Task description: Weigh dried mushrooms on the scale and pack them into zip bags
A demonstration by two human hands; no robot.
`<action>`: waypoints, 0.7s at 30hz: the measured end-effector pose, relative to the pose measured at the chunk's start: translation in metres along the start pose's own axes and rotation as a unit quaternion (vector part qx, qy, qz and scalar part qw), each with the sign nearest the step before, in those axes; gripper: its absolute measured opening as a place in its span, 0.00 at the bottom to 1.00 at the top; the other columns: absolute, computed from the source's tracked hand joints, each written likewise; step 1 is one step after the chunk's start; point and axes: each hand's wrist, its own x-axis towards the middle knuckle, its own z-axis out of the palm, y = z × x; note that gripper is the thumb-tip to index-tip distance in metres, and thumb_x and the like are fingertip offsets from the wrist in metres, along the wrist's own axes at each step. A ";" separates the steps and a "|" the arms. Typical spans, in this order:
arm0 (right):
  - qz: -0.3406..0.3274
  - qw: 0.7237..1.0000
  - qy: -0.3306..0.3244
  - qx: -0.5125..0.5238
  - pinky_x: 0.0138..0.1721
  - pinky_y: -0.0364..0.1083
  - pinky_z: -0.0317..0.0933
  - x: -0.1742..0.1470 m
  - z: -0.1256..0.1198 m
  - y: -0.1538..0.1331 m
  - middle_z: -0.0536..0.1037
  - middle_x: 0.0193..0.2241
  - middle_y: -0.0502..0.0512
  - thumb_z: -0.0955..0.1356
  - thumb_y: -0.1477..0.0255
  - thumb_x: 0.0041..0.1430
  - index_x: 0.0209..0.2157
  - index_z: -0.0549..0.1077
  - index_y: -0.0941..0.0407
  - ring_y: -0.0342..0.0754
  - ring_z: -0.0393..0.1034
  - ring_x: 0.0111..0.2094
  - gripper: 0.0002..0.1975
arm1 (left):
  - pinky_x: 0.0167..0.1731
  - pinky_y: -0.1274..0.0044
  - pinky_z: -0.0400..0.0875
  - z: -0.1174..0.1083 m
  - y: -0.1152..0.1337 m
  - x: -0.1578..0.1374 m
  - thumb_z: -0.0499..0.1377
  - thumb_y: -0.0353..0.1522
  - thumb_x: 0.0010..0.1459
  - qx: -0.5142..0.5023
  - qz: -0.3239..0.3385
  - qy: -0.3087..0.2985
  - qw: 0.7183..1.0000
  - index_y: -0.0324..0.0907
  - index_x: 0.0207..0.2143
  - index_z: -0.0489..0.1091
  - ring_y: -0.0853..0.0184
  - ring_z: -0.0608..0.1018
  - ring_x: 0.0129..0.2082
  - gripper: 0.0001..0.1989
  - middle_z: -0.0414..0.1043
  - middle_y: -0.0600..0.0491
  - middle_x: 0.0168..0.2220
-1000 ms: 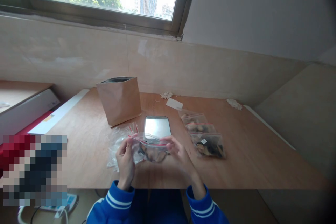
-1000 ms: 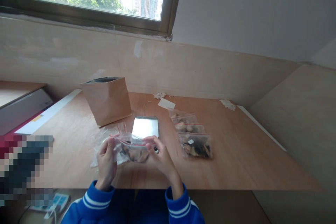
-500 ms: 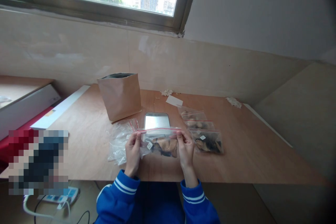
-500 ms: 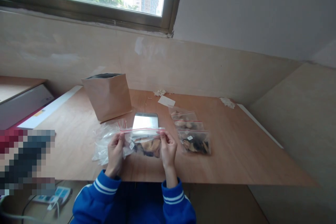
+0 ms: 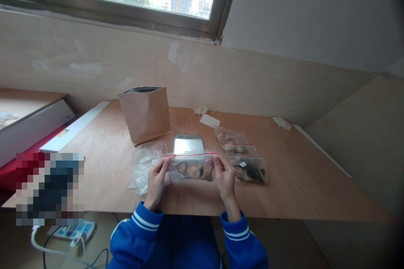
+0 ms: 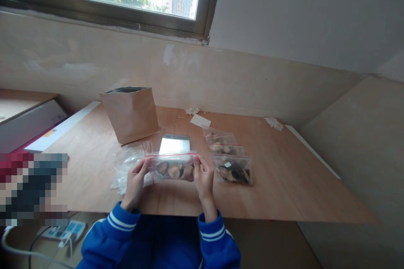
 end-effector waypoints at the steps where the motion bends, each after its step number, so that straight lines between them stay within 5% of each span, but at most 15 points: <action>1: 0.012 1.000 0.007 0.009 0.40 0.49 0.68 -0.001 0.001 0.007 0.80 0.30 0.55 0.62 0.56 0.64 0.29 0.77 0.53 0.52 0.75 0.34 0.19 | 0.41 0.71 0.73 -0.001 -0.002 0.001 0.61 0.46 0.56 -0.007 -0.004 0.015 1.000 0.39 0.37 0.79 0.59 0.79 0.40 0.19 0.80 0.47 0.37; 10: 0.085 0.991 0.098 0.032 0.34 0.47 0.67 -0.021 0.011 0.048 0.79 0.27 0.55 0.67 0.54 0.59 0.33 0.73 0.56 0.49 0.73 0.28 0.18 | 0.25 0.80 0.68 -0.002 -0.010 0.004 0.65 0.43 0.51 -0.021 -0.049 0.024 0.998 0.38 0.36 0.76 0.67 0.76 0.28 0.17 0.77 0.51 0.29; 21: 0.038 0.992 0.119 -0.032 0.34 0.46 0.65 -0.026 0.012 0.054 0.76 0.27 0.53 0.66 0.57 0.60 0.32 0.74 0.56 0.48 0.70 0.29 0.15 | 0.26 0.79 0.69 -0.001 -0.006 0.003 0.64 0.42 0.53 0.010 -0.023 0.025 0.999 0.39 0.31 0.74 0.67 0.77 0.28 0.15 0.77 0.50 0.29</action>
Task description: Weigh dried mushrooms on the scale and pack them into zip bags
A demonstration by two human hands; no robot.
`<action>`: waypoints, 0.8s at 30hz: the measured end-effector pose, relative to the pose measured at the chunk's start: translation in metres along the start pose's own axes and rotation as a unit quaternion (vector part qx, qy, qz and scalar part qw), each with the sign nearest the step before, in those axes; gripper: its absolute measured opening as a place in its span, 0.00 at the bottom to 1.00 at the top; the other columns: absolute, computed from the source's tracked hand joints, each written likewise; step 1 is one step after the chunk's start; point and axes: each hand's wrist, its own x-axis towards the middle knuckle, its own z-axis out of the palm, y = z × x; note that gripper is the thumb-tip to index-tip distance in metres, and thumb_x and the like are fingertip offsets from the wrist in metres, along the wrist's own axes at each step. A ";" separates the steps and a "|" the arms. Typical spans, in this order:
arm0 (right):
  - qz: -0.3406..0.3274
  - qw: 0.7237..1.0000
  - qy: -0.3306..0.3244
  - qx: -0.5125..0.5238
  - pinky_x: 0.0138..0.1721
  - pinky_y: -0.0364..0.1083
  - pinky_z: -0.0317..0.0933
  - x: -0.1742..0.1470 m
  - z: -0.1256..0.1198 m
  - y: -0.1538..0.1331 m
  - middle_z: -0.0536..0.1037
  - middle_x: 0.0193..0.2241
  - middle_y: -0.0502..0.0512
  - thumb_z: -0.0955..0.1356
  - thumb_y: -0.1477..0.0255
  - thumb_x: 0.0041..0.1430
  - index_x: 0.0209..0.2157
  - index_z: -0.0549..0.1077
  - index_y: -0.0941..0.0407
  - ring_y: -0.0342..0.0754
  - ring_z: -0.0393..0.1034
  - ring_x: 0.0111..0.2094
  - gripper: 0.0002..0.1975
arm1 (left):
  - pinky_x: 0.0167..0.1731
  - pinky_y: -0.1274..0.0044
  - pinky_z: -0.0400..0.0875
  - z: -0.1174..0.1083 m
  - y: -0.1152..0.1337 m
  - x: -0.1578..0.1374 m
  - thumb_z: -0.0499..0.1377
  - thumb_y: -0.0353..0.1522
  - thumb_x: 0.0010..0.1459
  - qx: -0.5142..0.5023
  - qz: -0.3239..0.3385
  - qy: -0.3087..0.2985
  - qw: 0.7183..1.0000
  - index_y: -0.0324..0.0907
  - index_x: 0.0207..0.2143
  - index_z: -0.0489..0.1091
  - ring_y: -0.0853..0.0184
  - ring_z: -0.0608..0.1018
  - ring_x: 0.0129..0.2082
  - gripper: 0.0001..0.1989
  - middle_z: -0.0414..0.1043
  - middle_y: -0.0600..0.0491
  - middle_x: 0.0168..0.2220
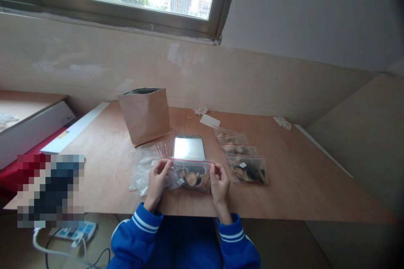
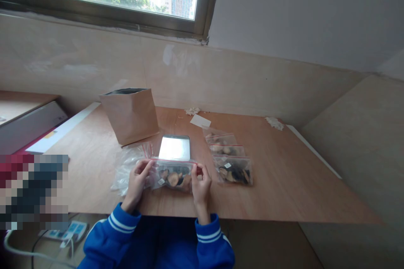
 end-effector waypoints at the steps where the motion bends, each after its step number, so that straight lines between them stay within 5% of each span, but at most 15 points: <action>1: -0.002 1.000 0.001 -0.002 0.34 0.46 0.65 0.000 0.000 -0.001 0.77 0.28 0.53 0.66 0.57 0.60 0.32 0.74 0.56 0.48 0.70 0.29 0.15 | 0.27 0.78 0.69 0.000 0.000 0.000 0.64 0.42 0.53 0.003 0.005 0.001 1.000 0.39 0.31 0.74 0.66 0.77 0.29 0.15 0.77 0.50 0.29; 24: 0.110 0.982 -0.074 0.136 0.34 0.43 0.64 0.004 -0.003 0.001 0.78 0.29 0.53 0.72 0.57 0.53 0.34 0.76 0.59 0.46 0.71 0.31 0.18 | 0.31 0.78 0.68 0.001 -0.007 -0.001 0.63 0.43 0.55 0.027 0.019 -0.036 0.999 0.38 0.33 0.74 0.67 0.74 0.31 0.16 0.74 0.52 0.30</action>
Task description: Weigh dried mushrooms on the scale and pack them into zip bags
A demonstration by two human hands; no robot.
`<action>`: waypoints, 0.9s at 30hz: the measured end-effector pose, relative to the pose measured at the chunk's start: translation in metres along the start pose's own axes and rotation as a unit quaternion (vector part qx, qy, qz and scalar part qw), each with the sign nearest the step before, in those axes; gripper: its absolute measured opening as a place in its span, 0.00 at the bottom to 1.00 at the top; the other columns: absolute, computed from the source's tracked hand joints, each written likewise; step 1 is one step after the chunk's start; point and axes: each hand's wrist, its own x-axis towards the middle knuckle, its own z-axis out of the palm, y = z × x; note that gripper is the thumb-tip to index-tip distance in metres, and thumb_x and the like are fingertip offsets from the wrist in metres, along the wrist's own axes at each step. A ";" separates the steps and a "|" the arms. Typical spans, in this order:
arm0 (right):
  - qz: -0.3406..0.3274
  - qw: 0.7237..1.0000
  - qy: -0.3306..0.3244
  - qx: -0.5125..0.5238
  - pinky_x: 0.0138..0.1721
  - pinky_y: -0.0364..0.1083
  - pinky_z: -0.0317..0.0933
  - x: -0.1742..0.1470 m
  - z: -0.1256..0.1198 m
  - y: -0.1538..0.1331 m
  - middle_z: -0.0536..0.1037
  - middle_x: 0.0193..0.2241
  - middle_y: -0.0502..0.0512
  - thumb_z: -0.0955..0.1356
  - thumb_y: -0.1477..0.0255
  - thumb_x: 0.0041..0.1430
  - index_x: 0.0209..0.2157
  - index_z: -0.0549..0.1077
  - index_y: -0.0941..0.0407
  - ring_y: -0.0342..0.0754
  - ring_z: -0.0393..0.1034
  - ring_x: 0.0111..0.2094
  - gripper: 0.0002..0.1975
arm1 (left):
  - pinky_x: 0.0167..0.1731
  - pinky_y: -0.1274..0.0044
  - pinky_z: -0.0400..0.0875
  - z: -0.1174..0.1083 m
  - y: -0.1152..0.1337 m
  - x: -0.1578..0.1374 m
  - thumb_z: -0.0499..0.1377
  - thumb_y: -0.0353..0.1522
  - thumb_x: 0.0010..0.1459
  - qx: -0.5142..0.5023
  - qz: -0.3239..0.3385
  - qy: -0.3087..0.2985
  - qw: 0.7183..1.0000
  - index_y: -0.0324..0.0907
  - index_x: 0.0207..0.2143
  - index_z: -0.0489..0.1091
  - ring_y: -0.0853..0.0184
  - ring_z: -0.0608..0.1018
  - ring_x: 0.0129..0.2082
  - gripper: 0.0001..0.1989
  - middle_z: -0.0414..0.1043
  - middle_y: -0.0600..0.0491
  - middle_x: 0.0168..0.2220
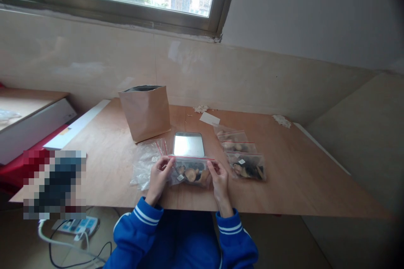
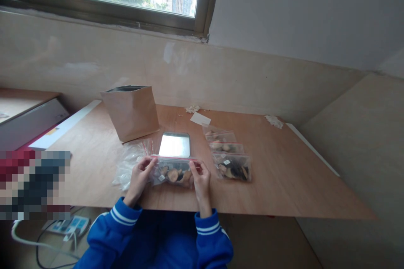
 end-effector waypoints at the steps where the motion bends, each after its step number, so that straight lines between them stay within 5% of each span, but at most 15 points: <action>1: 0.002 1.000 0.000 0.006 0.34 0.43 0.64 0.000 -0.001 0.001 0.78 0.29 0.53 0.72 0.57 0.52 0.34 0.76 0.59 0.46 0.71 0.31 0.18 | 0.32 0.78 0.68 0.000 -0.001 0.000 0.62 0.43 0.55 0.008 0.005 0.001 1.000 0.38 0.33 0.74 0.67 0.74 0.31 0.15 0.74 0.52 0.30; 9: -0.037 0.999 -0.010 -0.033 0.38 0.47 0.65 -0.001 -0.002 0.002 0.77 0.30 0.53 0.70 0.59 0.57 0.34 0.74 0.58 0.48 0.71 0.33 0.15 | 0.33 0.77 0.69 0.001 -0.005 -0.003 0.61 0.42 0.57 0.031 0.047 0.017 0.998 0.40 0.35 0.72 0.68 0.75 0.31 0.13 0.73 0.54 0.30; 12: -0.143 0.978 0.024 -0.149 0.47 0.52 0.63 -0.004 -0.001 -0.016 0.77 0.41 0.58 0.66 0.61 0.61 0.43 0.73 0.57 0.52 0.71 0.43 0.15 | 0.35 0.77 0.70 0.000 -0.004 -0.003 0.62 0.41 0.57 0.027 0.059 0.011 0.998 0.40 0.36 0.73 0.67 0.76 0.33 0.12 0.75 0.53 0.32; 14: -0.240 0.937 0.032 -0.250 0.55 0.55 0.56 -0.008 0.005 -0.037 0.74 0.50 0.60 0.64 0.65 0.63 0.51 0.70 0.55 0.53 0.66 0.53 0.17 | 0.37 0.76 0.71 -0.001 -0.002 -0.003 0.63 0.39 0.57 0.022 0.075 -0.002 0.997 0.41 0.36 0.74 0.66 0.77 0.34 0.11 0.76 0.52 0.33; 17: -0.299 0.873 -0.104 -0.372 0.59 0.54 0.50 -0.013 0.022 -0.075 0.73 0.53 0.56 0.65 0.69 0.64 0.50 0.71 0.50 0.53 0.62 0.57 0.14 | 0.38 0.75 0.72 -0.002 -0.002 -0.003 0.63 0.37 0.57 0.008 0.109 -0.026 0.994 0.41 0.35 0.76 0.65 0.78 0.35 0.09 0.77 0.52 0.33; 21: -0.257 0.809 -0.297 -0.437 0.56 0.51 0.52 -0.009 0.046 -0.113 0.79 0.39 0.53 0.66 0.70 0.64 0.38 0.75 0.54 0.49 0.70 0.47 0.05 | 0.37 0.74 0.71 -0.004 -0.003 -0.003 0.63 0.35 0.57 0.006 0.155 -0.032 0.987 0.42 0.34 0.77 0.65 0.77 0.35 0.06 0.77 0.52 0.32; 27: -0.188 0.752 -0.383 -0.502 0.35 0.43 0.54 0.004 0.060 -0.134 0.80 0.33 0.51 0.67 0.72 0.64 0.37 0.75 0.55 0.47 0.71 0.34 0.04 | 0.37 0.74 0.70 -0.006 -0.004 -0.003 0.63 0.34 0.57 0.013 0.179 -0.034 0.983 0.43 0.32 0.78 0.65 0.77 0.34 0.05 0.77 0.52 0.32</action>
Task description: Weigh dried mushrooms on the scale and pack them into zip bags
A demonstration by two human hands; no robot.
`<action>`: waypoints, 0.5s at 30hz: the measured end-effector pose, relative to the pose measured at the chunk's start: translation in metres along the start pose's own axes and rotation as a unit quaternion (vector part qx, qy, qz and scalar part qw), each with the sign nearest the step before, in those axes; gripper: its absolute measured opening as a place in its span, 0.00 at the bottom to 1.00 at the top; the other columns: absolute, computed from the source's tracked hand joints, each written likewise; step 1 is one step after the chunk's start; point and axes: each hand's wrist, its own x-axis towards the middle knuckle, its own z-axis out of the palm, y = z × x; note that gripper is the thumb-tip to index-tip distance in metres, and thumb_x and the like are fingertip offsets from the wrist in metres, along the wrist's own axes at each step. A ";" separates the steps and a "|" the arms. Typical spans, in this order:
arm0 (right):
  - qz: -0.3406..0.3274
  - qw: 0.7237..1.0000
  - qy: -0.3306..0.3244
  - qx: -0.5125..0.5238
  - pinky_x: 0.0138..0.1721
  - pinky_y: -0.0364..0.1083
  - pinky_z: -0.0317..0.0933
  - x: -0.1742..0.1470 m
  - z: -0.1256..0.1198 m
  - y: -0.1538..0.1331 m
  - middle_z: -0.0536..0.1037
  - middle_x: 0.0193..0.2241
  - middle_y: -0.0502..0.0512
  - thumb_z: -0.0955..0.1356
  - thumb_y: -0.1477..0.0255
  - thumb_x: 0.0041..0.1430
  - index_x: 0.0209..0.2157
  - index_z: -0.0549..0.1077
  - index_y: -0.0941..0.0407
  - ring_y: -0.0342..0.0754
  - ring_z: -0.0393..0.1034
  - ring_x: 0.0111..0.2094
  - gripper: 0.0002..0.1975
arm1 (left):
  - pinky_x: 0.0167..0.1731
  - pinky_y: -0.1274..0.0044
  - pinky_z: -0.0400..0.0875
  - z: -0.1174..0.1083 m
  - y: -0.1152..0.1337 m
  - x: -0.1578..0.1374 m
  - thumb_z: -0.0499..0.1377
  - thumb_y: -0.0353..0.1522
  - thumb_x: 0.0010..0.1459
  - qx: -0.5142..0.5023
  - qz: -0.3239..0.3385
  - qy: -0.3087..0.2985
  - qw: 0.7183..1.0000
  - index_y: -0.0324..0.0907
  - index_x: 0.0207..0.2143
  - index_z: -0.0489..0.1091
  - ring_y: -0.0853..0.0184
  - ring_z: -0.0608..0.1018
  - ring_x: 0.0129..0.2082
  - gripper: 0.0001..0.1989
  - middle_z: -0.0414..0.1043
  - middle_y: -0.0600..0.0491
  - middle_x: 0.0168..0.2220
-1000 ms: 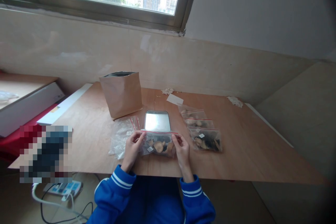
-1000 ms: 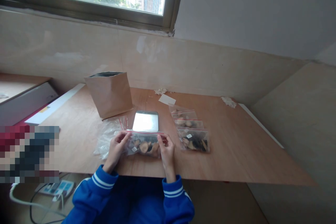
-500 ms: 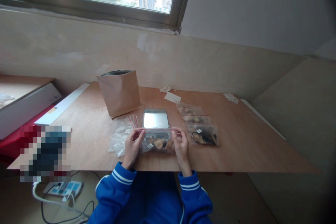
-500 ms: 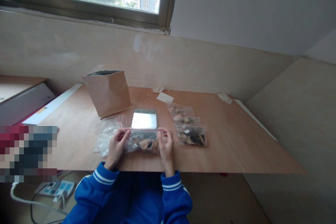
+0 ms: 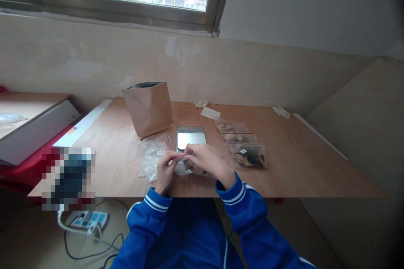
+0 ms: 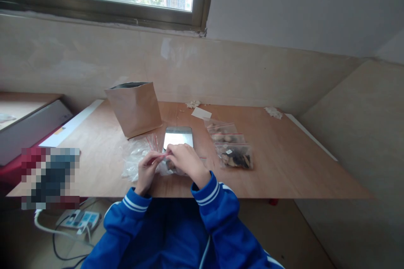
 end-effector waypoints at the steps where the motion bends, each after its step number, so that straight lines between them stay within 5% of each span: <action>1: 0.004 1.000 0.000 -0.018 0.35 0.43 0.54 0.001 0.000 -0.001 0.80 0.33 0.52 0.66 0.72 0.64 0.37 0.75 0.55 0.47 0.71 0.34 0.05 | 0.37 0.74 0.69 0.000 0.000 0.000 0.63 0.34 0.57 -0.001 -0.003 0.001 1.000 0.43 0.32 0.78 0.65 0.77 0.34 0.05 0.77 0.52 0.32; 9: -0.027 0.987 0.066 -0.147 0.41 0.46 0.51 0.003 0.022 0.000 0.78 0.31 0.54 0.63 0.79 0.63 0.36 0.74 0.55 0.48 0.68 0.34 0.09 | 0.36 0.75 0.69 0.003 -0.001 -0.003 0.63 0.35 0.57 -0.014 -0.032 0.010 0.999 0.42 0.32 0.75 0.66 0.76 0.34 0.06 0.76 0.53 0.32; 15: -0.025 0.990 0.077 -0.117 0.43 0.47 0.52 -0.001 0.029 0.012 0.78 0.33 0.55 0.62 0.66 0.68 0.36 0.74 0.55 0.50 0.68 0.39 0.11 | 0.37 0.75 0.70 0.003 -0.001 -0.004 0.62 0.37 0.58 -0.029 -0.041 0.024 0.998 0.42 0.33 0.74 0.66 0.77 0.34 0.07 0.76 0.53 0.32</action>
